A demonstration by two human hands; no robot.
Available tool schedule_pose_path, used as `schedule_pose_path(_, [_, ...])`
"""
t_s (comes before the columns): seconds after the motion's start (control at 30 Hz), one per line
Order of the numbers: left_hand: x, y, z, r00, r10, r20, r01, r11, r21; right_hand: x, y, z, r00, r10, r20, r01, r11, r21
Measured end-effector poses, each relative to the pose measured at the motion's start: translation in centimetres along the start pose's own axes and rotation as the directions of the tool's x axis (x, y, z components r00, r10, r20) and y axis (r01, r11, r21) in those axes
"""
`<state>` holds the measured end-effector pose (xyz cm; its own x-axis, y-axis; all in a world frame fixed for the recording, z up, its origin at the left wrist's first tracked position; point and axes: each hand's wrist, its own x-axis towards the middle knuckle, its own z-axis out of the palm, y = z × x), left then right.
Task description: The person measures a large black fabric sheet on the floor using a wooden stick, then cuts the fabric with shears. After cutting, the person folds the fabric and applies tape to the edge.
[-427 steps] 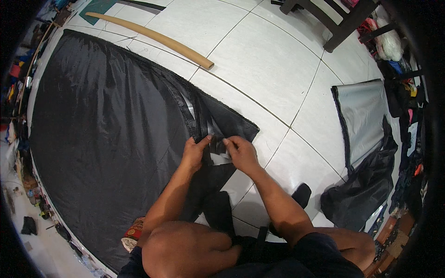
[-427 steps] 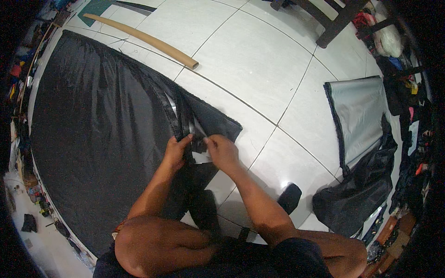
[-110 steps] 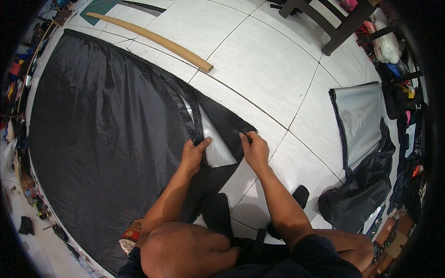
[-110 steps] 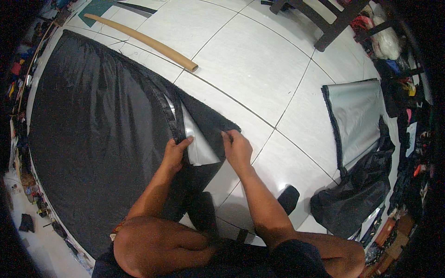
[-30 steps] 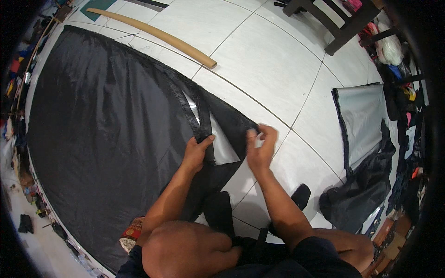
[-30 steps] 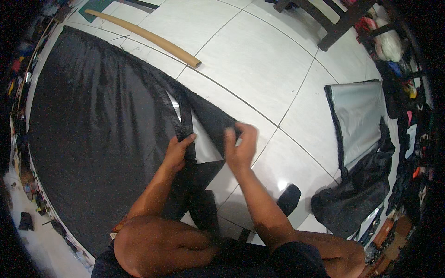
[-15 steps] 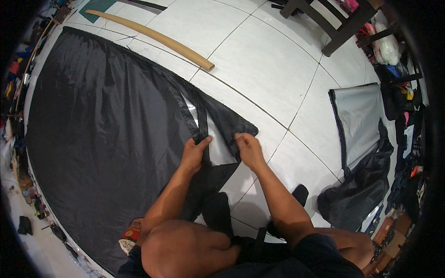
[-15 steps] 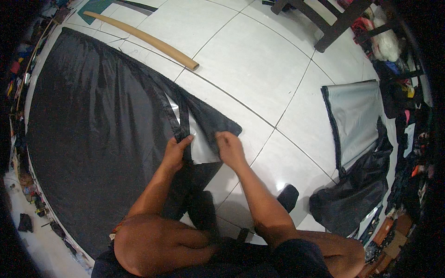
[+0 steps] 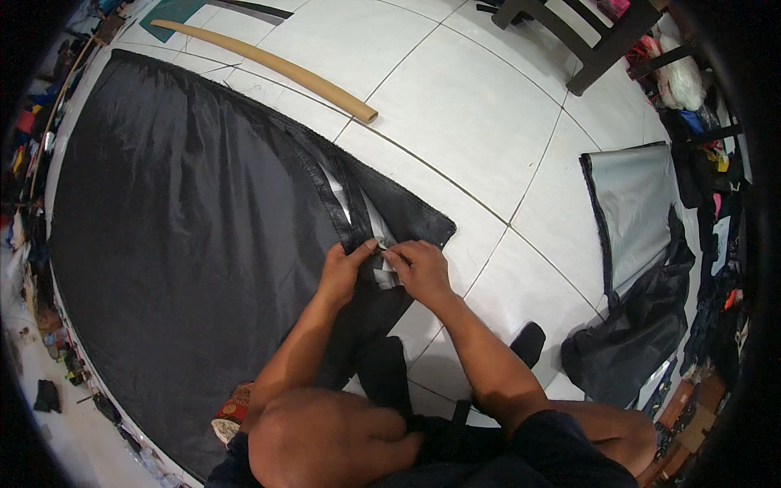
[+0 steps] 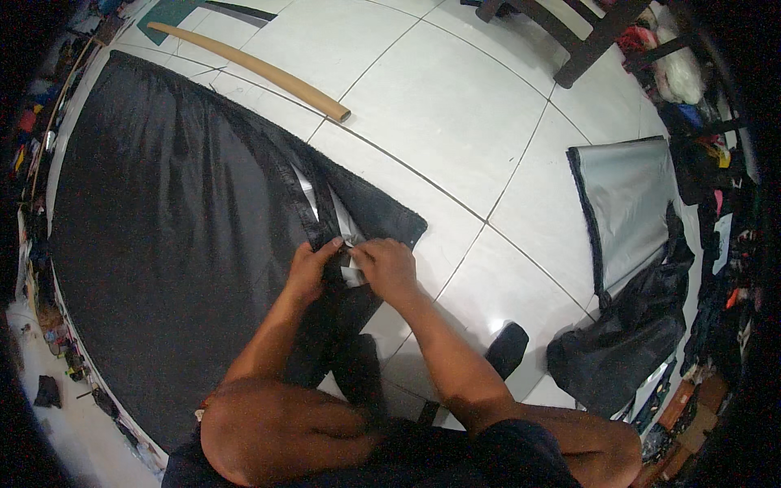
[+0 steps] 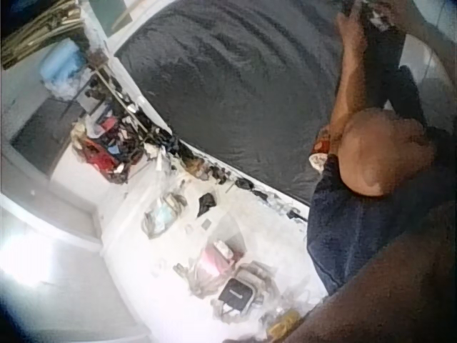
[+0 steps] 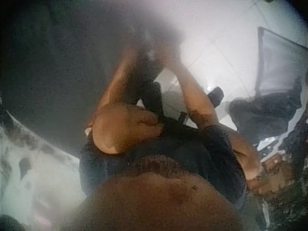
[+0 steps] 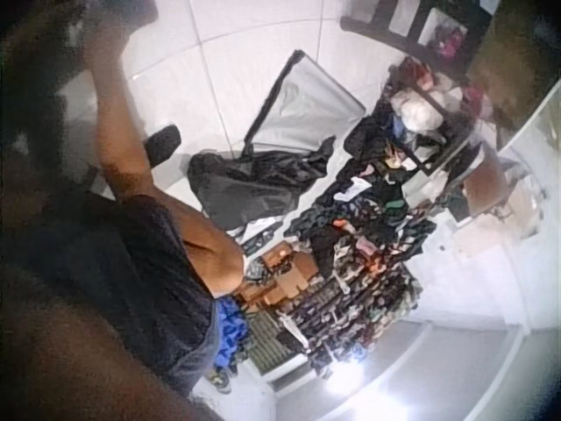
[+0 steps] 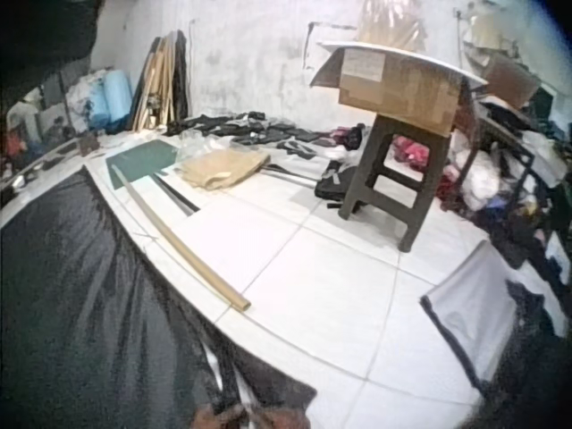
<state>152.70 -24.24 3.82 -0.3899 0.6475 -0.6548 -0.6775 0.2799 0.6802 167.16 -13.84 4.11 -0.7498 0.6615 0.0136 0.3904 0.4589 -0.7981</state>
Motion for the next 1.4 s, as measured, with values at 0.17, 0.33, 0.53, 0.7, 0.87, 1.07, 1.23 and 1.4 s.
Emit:
schedule_pose_path(0.17, [0.4, -0.7, -0.4, 0.999, 0.03, -0.039, -0.032, 0.997, -0.066, 0.0, 0.8, -0.6, 0.927, 0.344, 0.146, -0.37, 0.9, 0.231])
schedule_pose_path(0.33, [0.5, -0.7, -0.2, 0.999, 0.015, -0.05, -0.016, 1.0, -0.022, 0.1, 1.4, -2.1, 0.903, 0.427, -0.051, -0.383, 0.852, 0.358])
schedule_pose_path(0.53, [0.6, -0.7, -1.0, 0.998, 0.008, -0.069, -0.008, 1.0, -0.004, 0.8, -0.1, -3.3, 0.851, 0.517, -0.091, -0.521, 0.853, -0.029])
schedule_pose_path(0.7, [0.6, -0.7, 0.0, 0.998, 0.027, -0.061, -0.028, 1.0, -0.011, 0.8, 1.5, -3.3, 0.821, 0.222, -0.526, -0.308, 0.948, -0.079])
schedule_pose_path(0.87, [-0.1, 0.3, 0.1, 0.999, -0.015, -0.036, 0.014, 1.0, -0.027, 0.3, -1.3, -0.7, 0.981, -0.162, -0.104, 0.147, 0.98, -0.136])
schedule_pose_path(1.07, [0.1, -0.3, 0.0, 1.0, 0.015, 0.012, -0.014, 0.999, -0.034, -0.1, 0.2, 0.5, 0.968, 0.239, 0.076, -0.249, 0.951, 0.182])
schedule_pose_path(1.23, [1.0, -1.2, -1.0, 0.999, 0.04, -0.036, -0.042, 0.998, -0.046, 0.7, 2.1, -1.2, 0.846, 0.531, -0.037, -0.495, 0.81, 0.313])
schedule_pose_path(1.4, [0.6, -0.8, -0.2, 0.993, -0.009, -0.117, 0.009, 1.0, -0.003, 0.3, 0.2, -2.5, 0.767, 0.217, -0.603, -0.208, 0.974, 0.086])
